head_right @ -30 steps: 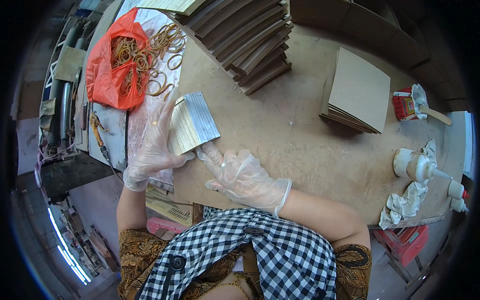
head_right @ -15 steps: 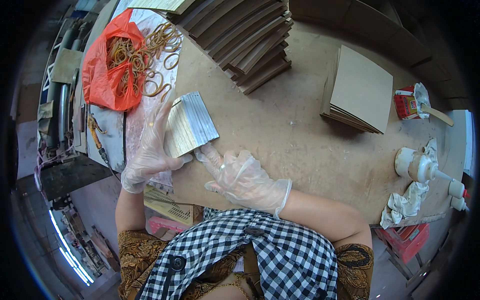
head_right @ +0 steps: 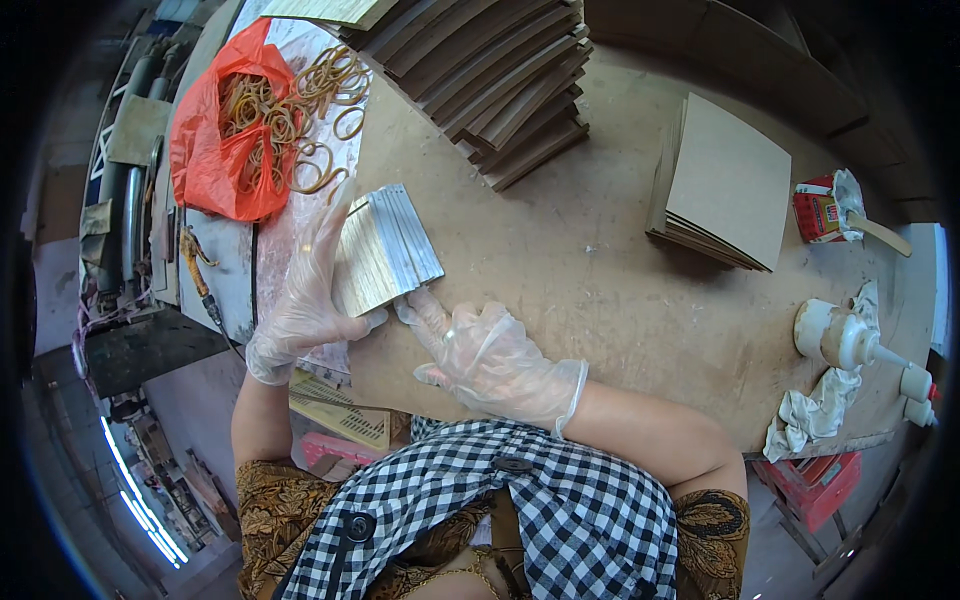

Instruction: The person assembles small cardboard boxes by folding flat pieces into shape, inserting a wooden insert, and securing the structure with rubber bands. The person repeats this process for multiple units, stacking completed boxes on the table.

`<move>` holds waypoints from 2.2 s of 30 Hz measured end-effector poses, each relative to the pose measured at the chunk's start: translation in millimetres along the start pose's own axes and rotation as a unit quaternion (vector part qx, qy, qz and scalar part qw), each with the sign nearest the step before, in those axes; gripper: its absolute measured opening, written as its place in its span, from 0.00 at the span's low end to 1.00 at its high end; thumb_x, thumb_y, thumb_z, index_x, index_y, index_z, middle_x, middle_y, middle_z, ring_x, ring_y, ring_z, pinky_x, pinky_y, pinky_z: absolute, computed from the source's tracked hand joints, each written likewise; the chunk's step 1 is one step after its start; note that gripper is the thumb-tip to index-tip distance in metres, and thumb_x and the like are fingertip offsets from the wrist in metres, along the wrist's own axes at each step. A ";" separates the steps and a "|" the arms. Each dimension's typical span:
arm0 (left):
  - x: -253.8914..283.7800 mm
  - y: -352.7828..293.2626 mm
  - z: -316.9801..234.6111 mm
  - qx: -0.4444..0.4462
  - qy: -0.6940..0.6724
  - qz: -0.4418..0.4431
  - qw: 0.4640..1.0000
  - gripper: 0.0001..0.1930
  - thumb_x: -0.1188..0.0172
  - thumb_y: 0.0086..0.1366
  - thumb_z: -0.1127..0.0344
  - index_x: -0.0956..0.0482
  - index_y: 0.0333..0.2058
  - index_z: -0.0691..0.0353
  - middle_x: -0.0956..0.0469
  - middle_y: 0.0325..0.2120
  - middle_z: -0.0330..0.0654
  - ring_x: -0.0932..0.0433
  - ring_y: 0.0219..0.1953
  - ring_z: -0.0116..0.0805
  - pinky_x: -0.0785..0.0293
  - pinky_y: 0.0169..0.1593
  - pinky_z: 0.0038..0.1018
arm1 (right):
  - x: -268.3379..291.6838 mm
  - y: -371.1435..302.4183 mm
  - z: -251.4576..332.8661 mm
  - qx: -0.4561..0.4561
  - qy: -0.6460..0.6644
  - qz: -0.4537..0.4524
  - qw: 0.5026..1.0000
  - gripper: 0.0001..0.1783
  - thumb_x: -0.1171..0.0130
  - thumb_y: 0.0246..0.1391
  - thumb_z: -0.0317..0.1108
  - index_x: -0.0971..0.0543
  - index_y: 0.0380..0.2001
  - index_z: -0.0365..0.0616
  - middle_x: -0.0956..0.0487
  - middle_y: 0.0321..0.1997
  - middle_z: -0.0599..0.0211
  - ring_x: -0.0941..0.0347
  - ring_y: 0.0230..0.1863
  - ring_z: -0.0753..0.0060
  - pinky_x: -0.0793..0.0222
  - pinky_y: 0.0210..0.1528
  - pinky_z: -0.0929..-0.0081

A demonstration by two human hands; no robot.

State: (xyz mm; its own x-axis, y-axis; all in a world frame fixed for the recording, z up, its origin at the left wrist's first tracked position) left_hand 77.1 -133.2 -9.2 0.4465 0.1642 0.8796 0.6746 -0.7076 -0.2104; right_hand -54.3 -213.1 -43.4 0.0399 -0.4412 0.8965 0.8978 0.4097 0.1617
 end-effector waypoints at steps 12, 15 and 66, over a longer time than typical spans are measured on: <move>-1.0 -7.0 13.8 0.001 -0.019 0.000 1.000 0.64 0.24 0.38 0.60 0.52 0.73 0.66 0.41 0.68 0.59 0.45 0.72 0.54 0.51 0.73 0.41 | -0.4 -0.2 -0.1 -0.003 0.009 0.002 1.000 0.40 0.38 0.56 0.54 0.30 0.64 0.37 0.33 0.68 0.45 0.26 0.32 0.65 0.28 0.32 0.67; -0.1 -6.0 12.8 -0.002 -0.020 -0.005 1.000 0.64 0.25 0.38 0.60 0.52 0.73 0.66 0.41 0.68 0.59 0.45 0.72 0.54 0.52 0.73 0.41 | -0.3 0.1 0.2 -0.006 0.013 0.000 1.000 0.41 0.38 0.56 0.55 0.30 0.64 0.37 0.33 0.67 0.46 0.25 0.33 0.65 0.29 0.32 0.67; -72.0 -52.6 -174.2 -0.300 -0.364 -0.037 0.881 0.67 0.22 0.44 0.51 0.60 0.74 0.63 0.56 0.73 0.60 0.53 0.74 0.57 0.55 0.74 0.43 | 12.6 -133.2 -50.8 -0.283 0.638 -0.068 0.713 0.94 0.11 0.17 0.51 0.73 0.75 0.49 0.57 0.79 0.55 0.57 0.79 0.53 0.51 0.77 0.53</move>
State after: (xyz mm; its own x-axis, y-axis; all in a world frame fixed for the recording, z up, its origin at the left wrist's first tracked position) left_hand -92.9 -227.5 12.9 0.8204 0.4679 0.3288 0.3834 -0.8766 0.2908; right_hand -151.1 -313.8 -74.7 -0.0226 -0.9610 -0.2757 0.9502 0.0651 -0.3047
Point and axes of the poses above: each hand's wrist, its own y-axis towards the middle knuckle, its own x-axis out of the back of the hand, z = x × y, the point moved 10 cm from there along y, towards the middle knuckle
